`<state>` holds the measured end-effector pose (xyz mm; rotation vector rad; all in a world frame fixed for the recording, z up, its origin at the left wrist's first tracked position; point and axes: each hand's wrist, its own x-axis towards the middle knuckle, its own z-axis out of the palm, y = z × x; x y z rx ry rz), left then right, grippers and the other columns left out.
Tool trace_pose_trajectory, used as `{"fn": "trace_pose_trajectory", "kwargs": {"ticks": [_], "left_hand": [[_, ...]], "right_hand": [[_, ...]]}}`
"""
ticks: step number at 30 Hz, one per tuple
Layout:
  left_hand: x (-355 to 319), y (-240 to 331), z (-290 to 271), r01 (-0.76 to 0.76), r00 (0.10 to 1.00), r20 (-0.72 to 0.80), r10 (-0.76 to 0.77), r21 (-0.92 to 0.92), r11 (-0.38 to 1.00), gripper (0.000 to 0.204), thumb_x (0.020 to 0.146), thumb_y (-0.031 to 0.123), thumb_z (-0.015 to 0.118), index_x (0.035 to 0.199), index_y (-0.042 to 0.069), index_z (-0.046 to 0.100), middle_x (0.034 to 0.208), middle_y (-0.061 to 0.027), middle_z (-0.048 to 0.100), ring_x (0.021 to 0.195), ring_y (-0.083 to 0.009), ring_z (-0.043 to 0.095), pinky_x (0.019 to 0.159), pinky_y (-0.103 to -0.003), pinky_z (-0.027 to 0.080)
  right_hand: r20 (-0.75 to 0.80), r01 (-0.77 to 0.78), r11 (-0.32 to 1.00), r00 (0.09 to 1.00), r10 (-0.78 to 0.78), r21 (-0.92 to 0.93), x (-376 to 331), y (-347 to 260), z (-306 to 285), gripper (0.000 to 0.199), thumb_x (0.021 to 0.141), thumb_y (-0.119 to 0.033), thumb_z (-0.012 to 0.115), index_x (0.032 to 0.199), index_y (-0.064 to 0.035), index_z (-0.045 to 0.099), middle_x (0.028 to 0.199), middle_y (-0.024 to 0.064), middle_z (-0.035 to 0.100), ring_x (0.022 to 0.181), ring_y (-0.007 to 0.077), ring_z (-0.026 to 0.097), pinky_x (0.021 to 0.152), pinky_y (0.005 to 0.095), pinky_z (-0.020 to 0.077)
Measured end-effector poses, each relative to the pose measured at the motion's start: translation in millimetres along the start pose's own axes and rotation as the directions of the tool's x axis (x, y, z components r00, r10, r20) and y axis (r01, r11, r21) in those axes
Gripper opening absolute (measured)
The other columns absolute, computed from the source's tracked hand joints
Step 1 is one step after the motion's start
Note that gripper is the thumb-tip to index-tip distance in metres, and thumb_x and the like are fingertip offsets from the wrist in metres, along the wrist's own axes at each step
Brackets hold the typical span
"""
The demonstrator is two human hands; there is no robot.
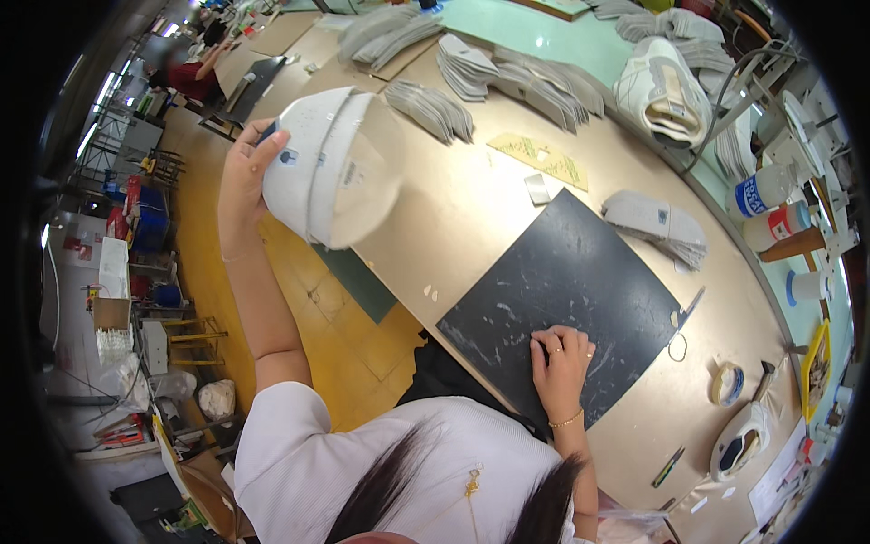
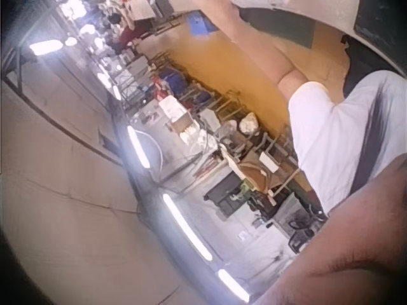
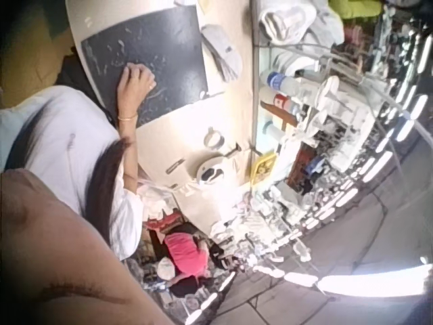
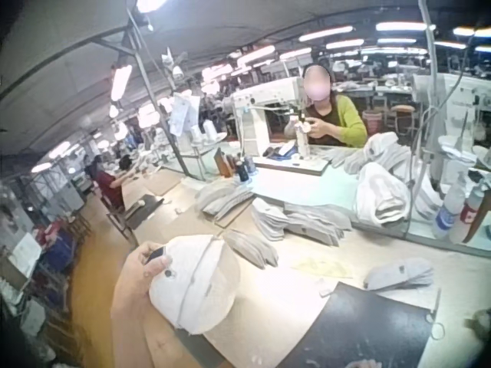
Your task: The person walks to a workstation and assembles small beige fabric pieces onto a white shoe last using a rubber band. They then pick up a white shoe upper and inspect the stitching along the edges.
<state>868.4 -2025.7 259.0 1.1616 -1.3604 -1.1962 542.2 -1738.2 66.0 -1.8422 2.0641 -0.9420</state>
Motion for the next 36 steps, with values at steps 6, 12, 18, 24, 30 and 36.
{"fn": "trace_pose_trajectory", "kwargs": {"ticks": [6,12,18,24,30,36], "left_hand": [[-22.5,32.2,51.2,0.017,0.992,0.126,-0.015,-0.010,1.000,0.038,0.082,0.019,0.080,0.108,0.000,0.059,0.093,-0.0065,0.066,0.082,-0.0109,0.063,0.073,-0.024,0.051],[-23.2,35.2,73.0,-0.043,0.981,0.191,0.016,0.140,0.989,0.037,0.082,0.025,0.080,0.104,0.001,0.061,0.090,-0.0048,0.065,0.078,-0.0093,0.061,0.070,-0.024,0.049],[-23.8,41.0,68.1,-0.262,0.958,0.087,0.272,0.651,0.713,0.037,0.083,0.027,0.078,0.102,0.000,0.062,0.089,-0.0054,0.066,0.077,-0.0111,0.059,0.070,-0.026,0.047],[17.5,-87.9,46.7,-0.224,0.959,0.066,0.277,0.777,0.589,0.056,0.088,0.026,0.073,0.129,-0.006,0.055,0.125,-0.0247,0.061,0.114,-0.0341,0.060,0.099,-0.038,0.045],[53.2,-180.8,5.7,-0.175,0.984,0.149,0.092,0.792,0.585,0.055,0.089,0.022,0.073,0.132,-0.005,0.051,0.123,-0.0191,0.060,0.108,-0.0269,0.059,0.098,-0.036,0.045],[75.2,-82.1,-35.1,0.044,0.977,-0.170,0.127,0.749,0.661,0.066,0.090,0.039,0.070,0.133,-0.007,0.051,0.121,-0.0211,0.062,0.108,-0.0289,0.059,0.097,-0.039,0.046]], "right_hand": [[0.052,0.000,0.991,0.999,-0.008,0.135,2.1,-0.3,-8.0,0.010,0.083,-0.009,0.071,0.093,-0.0091,0.068,0.093,0.0046,0.064,0.092,0.0240,0.057,0.085,0.0381,0.0378],[0.089,0.015,0.929,0.995,-0.052,0.371,19.0,-26.6,-16.6,0.010,0.084,-0.006,0.071,0.093,-0.0054,0.068,0.092,0.0076,0.065,0.088,0.0262,0.061,0.082,0.0365,0.0437],[0.090,0.112,0.922,0.984,-0.156,0.372,19.3,-26.3,-8.1,0.008,0.083,-0.005,0.070,0.091,-0.0062,0.067,0.090,0.0063,0.066,0.087,0.0265,0.062,0.078,0.0362,0.0435],[0.094,0.072,0.931,0.989,-0.113,0.358,-1.8,-3.8,-5.7,0.007,0.089,-0.014,0.066,0.091,-0.0084,0.068,0.090,0.0058,0.065,0.088,0.0251,0.063,0.080,0.0384,0.0446],[0.001,0.009,0.939,1.000,-0.010,0.343,-10.0,5.9,-26.4,0.006,0.090,-0.016,0.065,0.093,-0.0105,0.067,0.090,0.0035,0.060,0.087,0.0241,0.061,0.081,0.0398,0.0454],[-0.237,-0.370,0.916,0.886,0.398,0.156,-59.1,56.0,-94.9,0.010,0.087,-0.015,0.067,0.096,-0.0104,0.069,0.099,0.0078,0.065,0.096,0.0279,0.061,0.087,0.0410,0.0469]]}}
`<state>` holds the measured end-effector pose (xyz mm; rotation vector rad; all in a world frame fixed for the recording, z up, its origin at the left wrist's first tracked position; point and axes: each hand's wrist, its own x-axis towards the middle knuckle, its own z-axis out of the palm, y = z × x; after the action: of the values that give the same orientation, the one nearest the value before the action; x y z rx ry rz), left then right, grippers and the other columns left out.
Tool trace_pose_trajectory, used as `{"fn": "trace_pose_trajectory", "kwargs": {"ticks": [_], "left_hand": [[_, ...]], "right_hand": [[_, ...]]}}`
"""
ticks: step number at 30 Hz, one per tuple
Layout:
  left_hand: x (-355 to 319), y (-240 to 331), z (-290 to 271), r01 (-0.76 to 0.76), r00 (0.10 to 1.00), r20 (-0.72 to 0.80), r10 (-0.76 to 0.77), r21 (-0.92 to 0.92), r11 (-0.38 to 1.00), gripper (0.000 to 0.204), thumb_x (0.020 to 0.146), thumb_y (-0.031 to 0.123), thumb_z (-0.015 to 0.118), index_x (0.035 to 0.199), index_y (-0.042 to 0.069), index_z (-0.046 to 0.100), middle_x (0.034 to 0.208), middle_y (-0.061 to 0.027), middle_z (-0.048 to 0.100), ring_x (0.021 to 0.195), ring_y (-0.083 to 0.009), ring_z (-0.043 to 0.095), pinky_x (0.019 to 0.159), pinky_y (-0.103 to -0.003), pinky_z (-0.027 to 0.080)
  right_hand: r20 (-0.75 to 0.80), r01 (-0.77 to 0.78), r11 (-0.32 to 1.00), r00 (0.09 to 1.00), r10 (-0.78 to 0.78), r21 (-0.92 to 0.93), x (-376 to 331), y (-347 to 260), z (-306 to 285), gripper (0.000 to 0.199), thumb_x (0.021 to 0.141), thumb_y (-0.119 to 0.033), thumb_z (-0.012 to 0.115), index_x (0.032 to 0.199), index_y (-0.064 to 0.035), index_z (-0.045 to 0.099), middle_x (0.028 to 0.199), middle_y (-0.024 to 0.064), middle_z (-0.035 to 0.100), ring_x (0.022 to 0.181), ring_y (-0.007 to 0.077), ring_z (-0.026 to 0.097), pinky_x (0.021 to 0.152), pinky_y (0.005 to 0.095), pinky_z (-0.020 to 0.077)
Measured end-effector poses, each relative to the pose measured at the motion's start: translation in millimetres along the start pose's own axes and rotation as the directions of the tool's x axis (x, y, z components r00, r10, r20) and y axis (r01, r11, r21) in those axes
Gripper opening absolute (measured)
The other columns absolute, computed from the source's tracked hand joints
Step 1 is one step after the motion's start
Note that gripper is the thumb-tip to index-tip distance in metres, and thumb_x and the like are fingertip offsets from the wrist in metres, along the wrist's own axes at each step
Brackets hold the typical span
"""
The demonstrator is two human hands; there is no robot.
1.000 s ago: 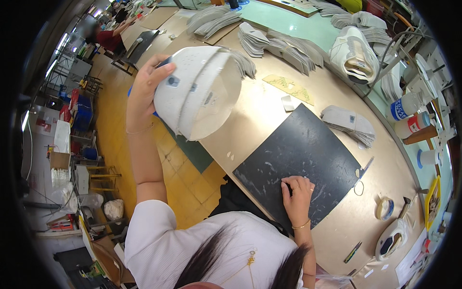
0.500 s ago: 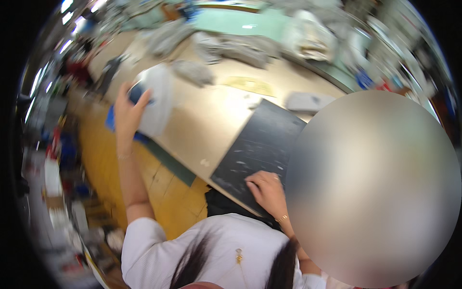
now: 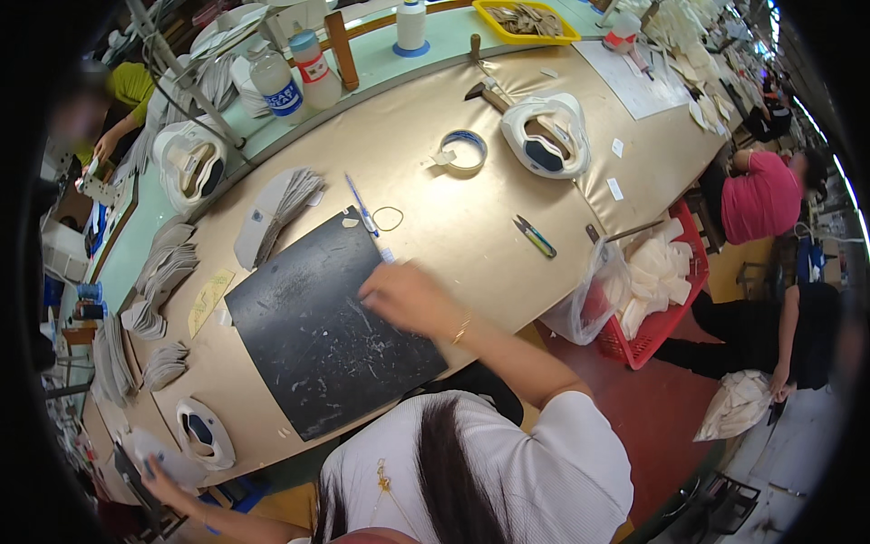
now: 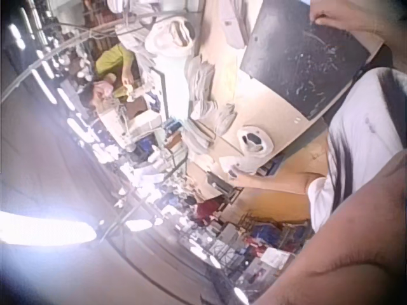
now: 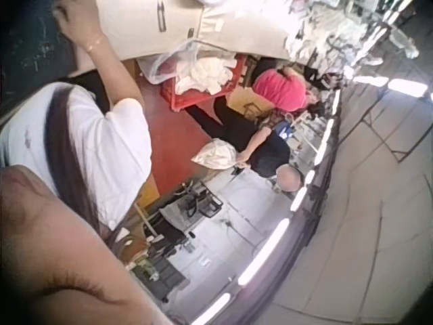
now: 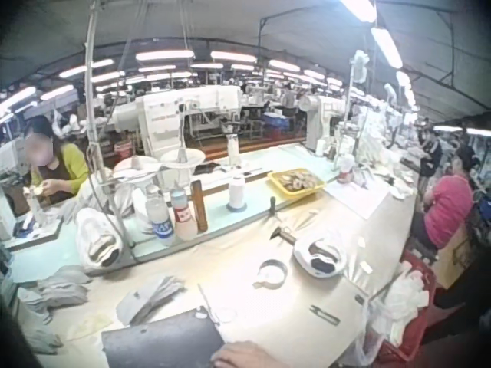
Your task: The person walks to a workstation and assembles small beige fabric pieces onto a white shoe last using a rubber band. They then pick up a white shoe upper and inspect the stitching along the edges.
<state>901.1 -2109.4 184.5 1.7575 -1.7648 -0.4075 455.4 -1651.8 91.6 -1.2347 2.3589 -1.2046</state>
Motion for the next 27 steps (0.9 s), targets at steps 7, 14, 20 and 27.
{"fn": "trace_pose_trajectory", "kwargs": {"ticks": [7,14,20,27], "left_hand": [[-103.0,110.3,-15.9,-0.329,0.944,-0.153,0.291,-0.449,0.831,0.066,0.089,0.036,0.069,0.136,-0.005,0.049,0.132,-0.0232,0.058,0.120,-0.0342,0.056,0.104,-0.045,0.043],[-180.6,178.1,59.0,0.081,0.888,0.169,0.428,-0.973,0.216,0.063,0.088,0.033,0.069,0.137,-0.001,0.048,0.136,-0.0229,0.054,0.125,-0.0357,0.053,0.106,-0.048,0.040],[-174.8,195.5,66.9,0.383,0.855,0.257,0.451,-0.899,-0.213,0.062,0.087,0.030,0.070,0.138,0.002,0.048,0.140,-0.0227,0.051,0.129,-0.0371,0.050,0.108,-0.051,0.038],[-165.6,203.5,55.4,0.449,0.869,0.280,0.409,-0.793,-0.412,0.062,0.085,0.027,0.070,0.138,0.006,0.047,0.144,-0.0224,0.047,0.133,-0.0386,0.046,0.111,-0.055,0.035]], "right_hand": [[-0.454,-0.710,0.480,0.702,0.549,-0.516,-69.0,100.9,-100.2,0.034,0.080,-0.021,0.074,0.111,-0.0089,0.066,0.116,0.0114,0.059,0.105,0.0335,0.058,0.091,0.0454,0.0478],[-0.523,-0.747,0.563,0.657,0.542,-0.354,-79.6,121.8,-102.3,0.025,0.079,-0.017,0.076,0.096,-0.0041,0.063,0.102,0.0146,0.064,0.100,0.0360,0.058,0.087,0.0454,0.0491],[-0.530,-0.763,0.613,0.613,0.585,-0.206,-77.0,93.5,-101.3,0.020,0.081,-0.012,0.073,0.090,-0.0024,0.058,0.082,0.0182,0.065,0.086,0.0359,0.063,0.077,0.0467,0.0484],[-0.530,-0.711,0.703,0.591,0.607,0.013,-77.9,85.2,-114.9,0.017,0.091,-0.015,0.064,0.099,-0.0032,0.054,0.089,0.0165,0.068,0.086,0.0351,0.066,0.077,0.0450,0.0496]]}}
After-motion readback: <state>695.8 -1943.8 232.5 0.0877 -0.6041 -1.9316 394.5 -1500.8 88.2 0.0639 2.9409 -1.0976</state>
